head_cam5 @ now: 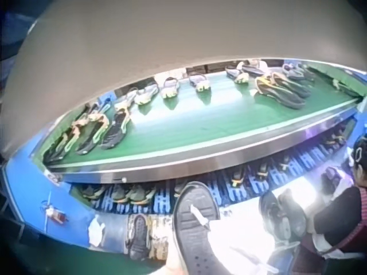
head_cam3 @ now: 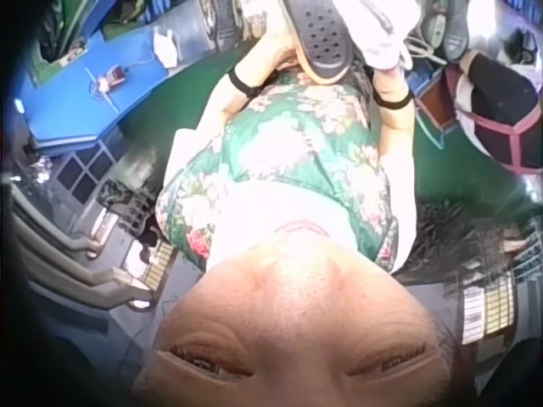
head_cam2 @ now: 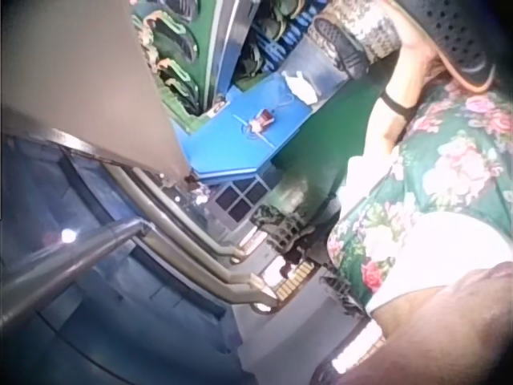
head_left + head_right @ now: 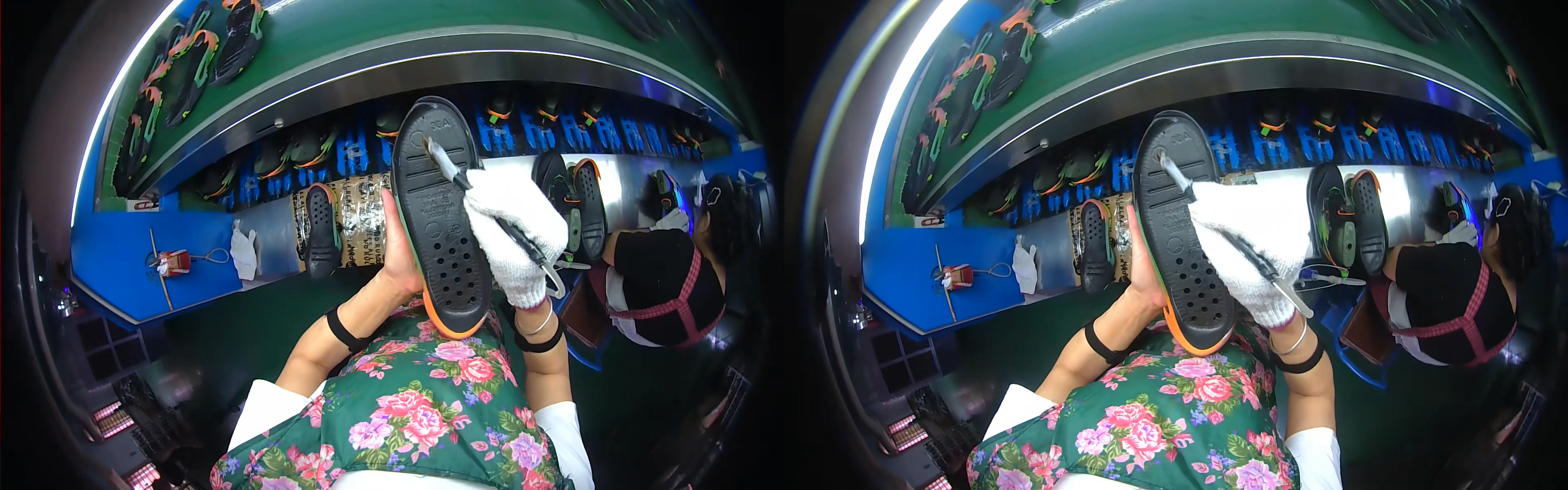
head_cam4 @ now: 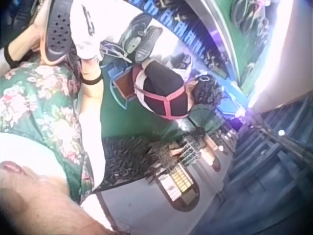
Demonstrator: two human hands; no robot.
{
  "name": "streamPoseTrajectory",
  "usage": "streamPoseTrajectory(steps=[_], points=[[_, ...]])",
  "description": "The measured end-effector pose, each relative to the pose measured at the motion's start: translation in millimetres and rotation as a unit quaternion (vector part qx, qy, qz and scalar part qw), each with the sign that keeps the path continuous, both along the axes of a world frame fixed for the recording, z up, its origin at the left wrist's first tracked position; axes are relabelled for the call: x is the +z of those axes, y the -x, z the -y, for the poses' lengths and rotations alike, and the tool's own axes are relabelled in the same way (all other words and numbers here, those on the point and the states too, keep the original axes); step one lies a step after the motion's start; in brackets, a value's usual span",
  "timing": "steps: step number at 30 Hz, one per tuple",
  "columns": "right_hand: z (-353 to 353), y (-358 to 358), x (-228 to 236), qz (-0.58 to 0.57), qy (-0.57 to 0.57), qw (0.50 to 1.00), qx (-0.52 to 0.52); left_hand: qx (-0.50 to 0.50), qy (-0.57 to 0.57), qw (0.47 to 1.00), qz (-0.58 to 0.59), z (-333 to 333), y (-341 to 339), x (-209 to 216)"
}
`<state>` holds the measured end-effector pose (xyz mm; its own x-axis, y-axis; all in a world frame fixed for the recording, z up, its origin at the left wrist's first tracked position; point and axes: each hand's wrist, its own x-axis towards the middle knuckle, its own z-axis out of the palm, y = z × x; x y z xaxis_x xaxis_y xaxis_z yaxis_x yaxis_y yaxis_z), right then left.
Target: Applying adhesive to the bottom of shoe soles using a brush.
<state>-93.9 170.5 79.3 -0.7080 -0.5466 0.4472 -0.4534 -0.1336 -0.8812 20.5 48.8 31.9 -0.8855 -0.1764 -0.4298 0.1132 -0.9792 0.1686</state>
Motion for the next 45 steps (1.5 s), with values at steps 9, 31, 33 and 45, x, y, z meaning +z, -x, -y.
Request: streamPoseTrajectory(steps=[9, 31, 33, 45], points=[[-1, 8, -3, -0.207, -0.095, 0.973, 0.036, -0.038, 0.201, 0.978, 0.030, -29, 11, -18], [-4, -5, -2, -0.167, 0.000, 0.985, 0.054, -0.055, 0.159, 0.974, -0.155, 3, 11, -82], [-9, -3, 1, -0.148, 0.030, 0.984, 0.092, -0.106, 0.267, 0.949, -0.132, 11, 5, -94], [-15, 9, -18, -0.114, 0.060, 0.989, 0.067, -0.129, 0.312, 0.939, 0.059, 19, 14, -61]])
